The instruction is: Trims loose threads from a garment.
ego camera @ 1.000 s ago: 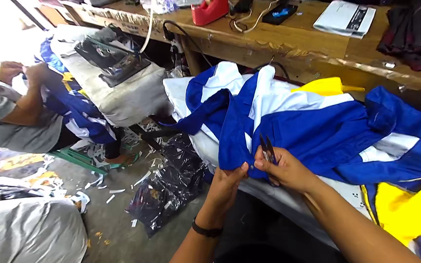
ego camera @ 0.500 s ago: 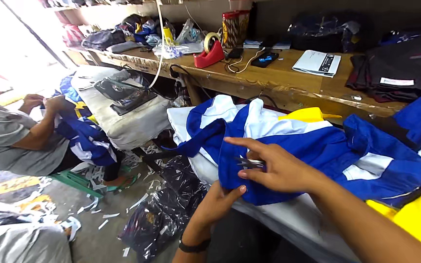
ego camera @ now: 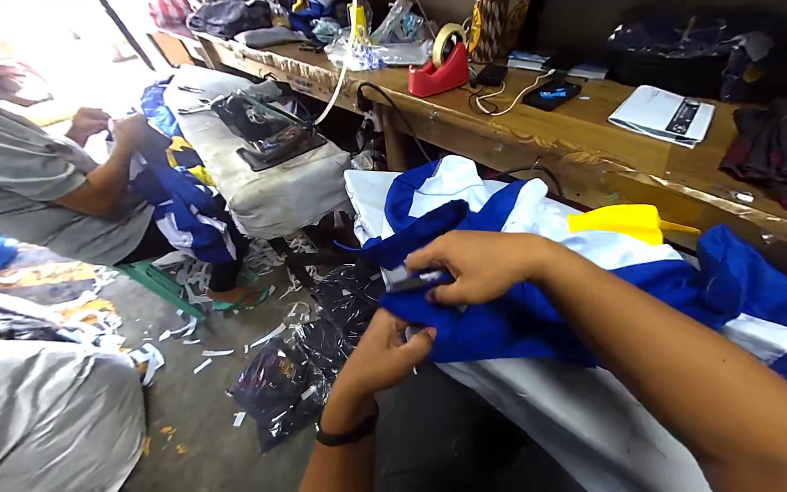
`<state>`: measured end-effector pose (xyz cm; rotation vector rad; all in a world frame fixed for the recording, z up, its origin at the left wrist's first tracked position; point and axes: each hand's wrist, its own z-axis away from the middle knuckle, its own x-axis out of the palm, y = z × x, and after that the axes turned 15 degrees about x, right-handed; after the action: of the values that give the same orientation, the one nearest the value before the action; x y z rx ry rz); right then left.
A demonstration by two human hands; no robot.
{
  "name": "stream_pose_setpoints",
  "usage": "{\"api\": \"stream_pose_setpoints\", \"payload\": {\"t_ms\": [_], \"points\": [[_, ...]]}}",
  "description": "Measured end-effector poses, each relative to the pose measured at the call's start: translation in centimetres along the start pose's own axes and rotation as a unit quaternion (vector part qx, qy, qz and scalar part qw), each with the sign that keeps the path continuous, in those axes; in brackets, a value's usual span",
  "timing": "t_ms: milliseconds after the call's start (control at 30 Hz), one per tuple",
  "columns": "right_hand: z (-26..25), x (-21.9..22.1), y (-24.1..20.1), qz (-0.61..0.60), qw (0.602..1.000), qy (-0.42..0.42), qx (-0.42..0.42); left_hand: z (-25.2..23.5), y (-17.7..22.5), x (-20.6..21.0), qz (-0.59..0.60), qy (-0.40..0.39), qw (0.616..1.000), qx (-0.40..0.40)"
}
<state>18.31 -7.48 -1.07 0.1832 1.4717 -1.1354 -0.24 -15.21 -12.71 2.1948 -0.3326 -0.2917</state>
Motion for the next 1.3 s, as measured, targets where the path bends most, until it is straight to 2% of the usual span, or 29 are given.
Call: {"api": "stream_pose_setpoints", "payload": {"t_ms": [67, 133, 167, 267, 333, 367, 433, 500, 600, 700, 800, 833, 900, 933, 1000, 1067, 1133, 1300], "points": [[-1.3, -1.4, -0.4, -0.045, 0.998, 0.036, 0.006, -0.9, 0.2, -1.3, 0.024, 0.116, 0.993, -0.022], [-2.1, -2.0, -1.1, -0.119, 0.98, 0.142, 0.07, -1.6, 0.0, -1.1, 0.049, 0.256, 0.965, -0.03], [-2.3, -1.8, -1.5, -0.146, 0.964, 0.198, 0.103, -2.0, -0.1, -0.7, 0.053, 0.299, 0.952, -0.025], [-2.5, -0.5, -2.0, -0.187, 0.918, 0.326, 0.127, -3.4, -0.5, 0.8, 0.07, 0.337, 0.939, 0.023], [-1.7, 0.3, -1.9, -0.2, 0.904, 0.362, 0.107, -4.5, -0.5, 1.4, 0.131, 0.37, 0.919, 0.044], [-1.0, 0.1, -1.7, -0.213, 0.906, 0.355, 0.096, -5.0, -0.1, 1.4, 0.167, 0.379, 0.909, 0.04], [0.7, -0.5, -0.6, -0.26, 0.913, 0.307, 0.068, -5.7, 1.0, 1.1, 0.214, 0.364, 0.906, 0.03], [2.7, -0.6, 0.2, -0.341, 0.904, 0.254, 0.045, -5.9, 2.2, 0.9, 0.214, 0.311, 0.924, 0.053], [5.1, 0.9, 2.0, -0.491, 0.848, 0.197, 0.038, -5.9, 2.9, 1.4, 0.192, 0.224, 0.953, 0.071], [6.6, 3.4, 5.3, -0.549, 0.804, 0.2, 0.107, -5.5, 1.6, 3.6, 0.124, 0.174, 0.977, 0.012], [8.8, 5.3, 7.8, -0.537, 0.799, 0.219, 0.159, -4.9, 0.0, 6.3, 0.04, 0.132, 0.99, 0.017], [9.6, 5.7, 8.5, -0.507, 0.809, 0.249, 0.16, -4.8, -0.5, 6.9, 0.022, 0.119, 0.992, 0.036], [11.3, 6.3, 9.6, -0.377, 0.839, 0.363, 0.149, -5.0, -0.9, 7.8, 0.015, 0.096, 0.994, 0.053], [12.3, 6.3, 9.9, -0.314, 0.841, 0.417, 0.139, -5.1, -0.9, 8.2, 0.023, 0.09, 0.994, 0.052], [14.5, 6.2, 9.4, -0.28, 0.846, 0.441, 0.107, -5.5, -0.6, 9.1, 0.048, 0.08, 0.995, 0.038], [16.5, 6.4, 8.5, -0.361, 0.86, 0.354, 0.069, -5.9, -0.1, 9.6, 0.072, 0.076, 0.994, 0.015], [17.7, 7.2, 7.8, -0.437, 0.855, 0.272, 0.063, -6.1, 0.0, 10.1, 0.099, 0.073, 0.992, -0.009], [19.4, 8.4, 7.3, -0.531, 0.821, 0.185, 0.098, -6.3, -0.4, 11.7, 0.136, 0.052, 0.988, -0.052]]}}
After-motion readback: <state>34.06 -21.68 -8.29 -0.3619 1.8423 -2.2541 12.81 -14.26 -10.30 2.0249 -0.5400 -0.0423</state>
